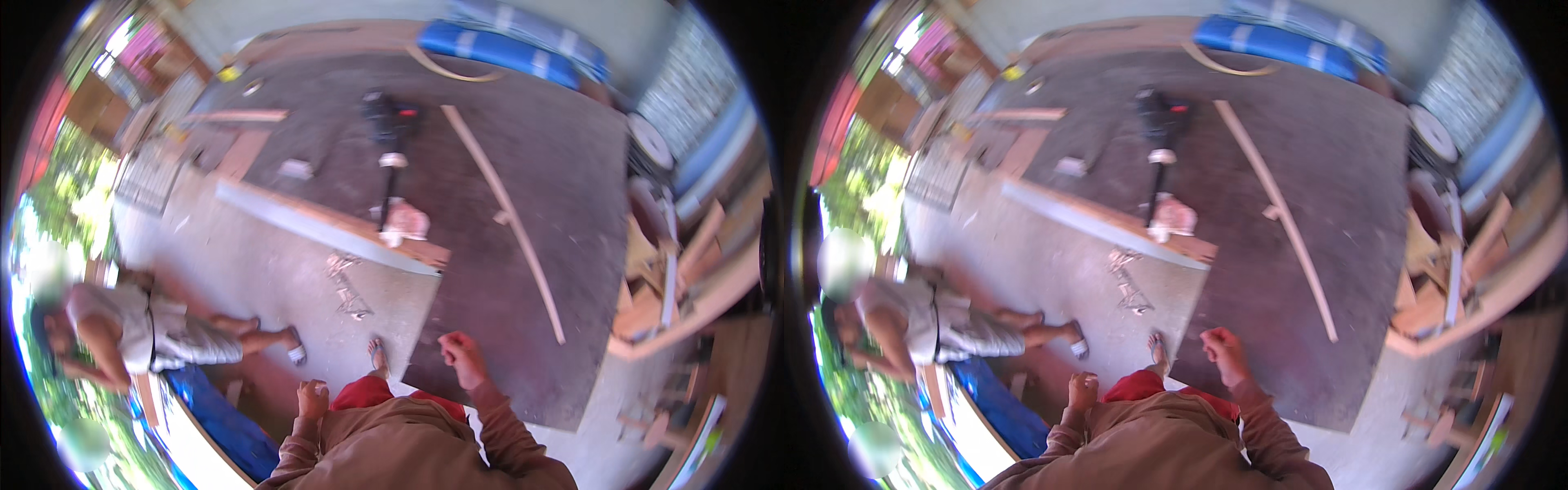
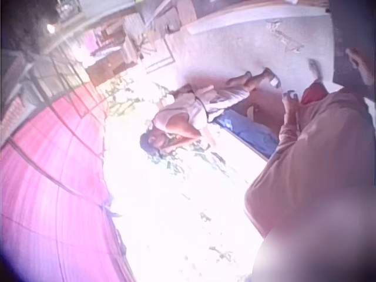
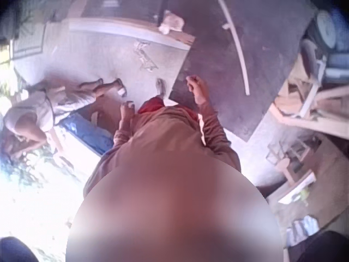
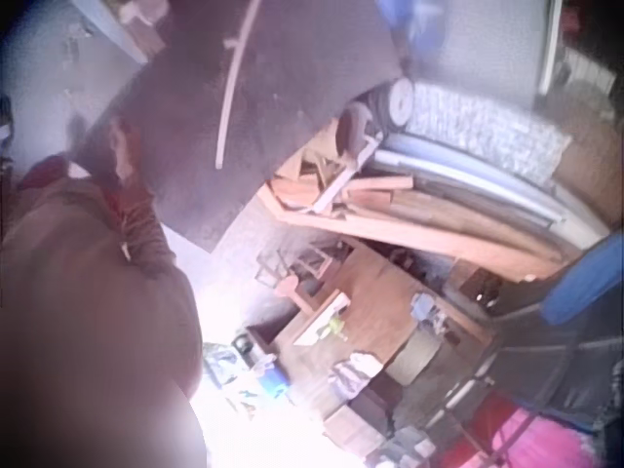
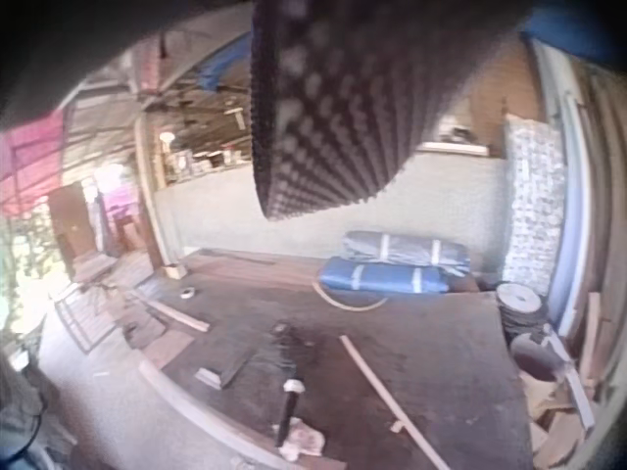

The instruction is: The person uses scissors to trim small pieces of wood and a thin wooden strip, then places the trimmed pieces on a workbench. The person also handles a plastic bag and a wooden ring while working alongside another person in a woodworking shop.

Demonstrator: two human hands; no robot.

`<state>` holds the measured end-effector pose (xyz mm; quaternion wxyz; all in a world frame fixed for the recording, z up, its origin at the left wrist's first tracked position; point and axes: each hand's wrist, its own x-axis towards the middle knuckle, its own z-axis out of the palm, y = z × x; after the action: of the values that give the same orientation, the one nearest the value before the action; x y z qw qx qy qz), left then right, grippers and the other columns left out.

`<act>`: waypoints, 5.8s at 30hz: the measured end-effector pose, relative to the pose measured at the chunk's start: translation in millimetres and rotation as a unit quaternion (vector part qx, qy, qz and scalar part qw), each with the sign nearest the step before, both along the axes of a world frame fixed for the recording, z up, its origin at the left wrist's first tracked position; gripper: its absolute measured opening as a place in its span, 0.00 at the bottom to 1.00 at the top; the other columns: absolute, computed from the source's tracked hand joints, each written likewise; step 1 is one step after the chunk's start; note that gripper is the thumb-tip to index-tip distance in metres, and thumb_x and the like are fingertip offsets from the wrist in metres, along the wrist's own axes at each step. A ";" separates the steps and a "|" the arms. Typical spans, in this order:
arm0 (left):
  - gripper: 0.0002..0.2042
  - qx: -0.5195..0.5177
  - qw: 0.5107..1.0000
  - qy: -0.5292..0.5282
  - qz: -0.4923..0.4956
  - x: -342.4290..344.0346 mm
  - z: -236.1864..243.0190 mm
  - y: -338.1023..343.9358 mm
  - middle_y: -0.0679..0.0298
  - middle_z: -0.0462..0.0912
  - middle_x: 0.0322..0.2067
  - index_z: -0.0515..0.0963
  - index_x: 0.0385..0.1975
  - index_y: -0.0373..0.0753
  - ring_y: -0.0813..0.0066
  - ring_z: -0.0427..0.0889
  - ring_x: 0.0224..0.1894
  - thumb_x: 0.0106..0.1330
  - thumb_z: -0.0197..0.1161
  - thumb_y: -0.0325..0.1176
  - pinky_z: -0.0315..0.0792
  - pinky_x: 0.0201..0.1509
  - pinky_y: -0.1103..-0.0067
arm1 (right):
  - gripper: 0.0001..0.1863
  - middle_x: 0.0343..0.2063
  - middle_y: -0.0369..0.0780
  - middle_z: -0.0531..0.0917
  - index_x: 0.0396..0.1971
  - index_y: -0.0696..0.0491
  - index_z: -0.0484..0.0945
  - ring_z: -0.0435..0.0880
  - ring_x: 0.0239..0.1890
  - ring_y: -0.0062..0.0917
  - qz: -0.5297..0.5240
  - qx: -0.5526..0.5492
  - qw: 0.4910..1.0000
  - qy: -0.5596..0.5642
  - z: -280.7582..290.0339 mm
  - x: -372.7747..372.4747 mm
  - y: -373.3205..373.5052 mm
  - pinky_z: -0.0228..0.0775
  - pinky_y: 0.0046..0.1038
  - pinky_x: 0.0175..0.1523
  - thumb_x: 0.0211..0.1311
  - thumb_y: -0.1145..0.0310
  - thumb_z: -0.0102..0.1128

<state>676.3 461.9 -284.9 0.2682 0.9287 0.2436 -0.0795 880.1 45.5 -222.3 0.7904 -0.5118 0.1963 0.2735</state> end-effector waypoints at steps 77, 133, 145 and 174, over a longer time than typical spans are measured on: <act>0.32 -0.179 0.504 -0.816 -0.219 561.6 361.6 2795.8 0.66 0.84 0.68 0.82 0.70 0.53 0.34 0.70 0.72 0.75 0.60 0.66 0.59 0.71 0.35 | 0.19 0.43 0.45 0.91 0.53 0.56 0.84 0.90 0.45 0.31 0.779 0.000 0.452 -0.435 0.5 494.6 3213.1 0.82 0.37 0.53 0.75 0.57 0.68; 0.21 -0.259 0.944 0.056 0.197 1420.9 -69.5 5347.0 0.63 0.86 0.42 0.79 0.63 0.42 0.74 0.81 0.35 0.77 0.71 0.43 0.72 0.34 0.75 | 0.30 0.48 0.47 0.93 0.53 0.49 0.89 0.92 0.53 0.41 0.193 -0.506 0.795 0.274 -311.9 1296.4 4944.2 0.83 0.42 0.59 0.75 0.38 0.55; 0.12 -0.321 0.904 0.273 0.075 2095.6 -191.2 5367.7 0.61 0.87 0.39 0.83 0.52 0.43 0.67 0.84 0.40 0.74 0.65 0.40 0.76 0.44 0.68 | 0.29 0.47 0.47 0.93 0.53 0.51 0.88 0.92 0.54 0.40 0.088 -0.457 0.876 0.130 -299.7 1841.8 5168.2 0.82 0.41 0.59 0.73 0.41 0.62; 0.11 -0.210 0.898 0.350 -0.165 3328.7 -177.0 4898.5 0.58 0.90 0.45 0.84 0.49 0.38 0.60 0.88 0.46 0.79 0.64 0.39 0.82 0.52 0.64 | 0.29 0.47 0.48 0.92 0.53 0.57 0.85 0.90 0.54 0.37 -0.291 -0.223 0.914 0.172 -311.8 2895.1 4809.9 0.82 0.38 0.59 0.67 0.47 0.77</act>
<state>4005.0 5360.3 -461.9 0.3377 0.7896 0.1426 -0.4922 3775.2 4855.3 -534.0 0.6540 -0.5401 0.5258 0.0643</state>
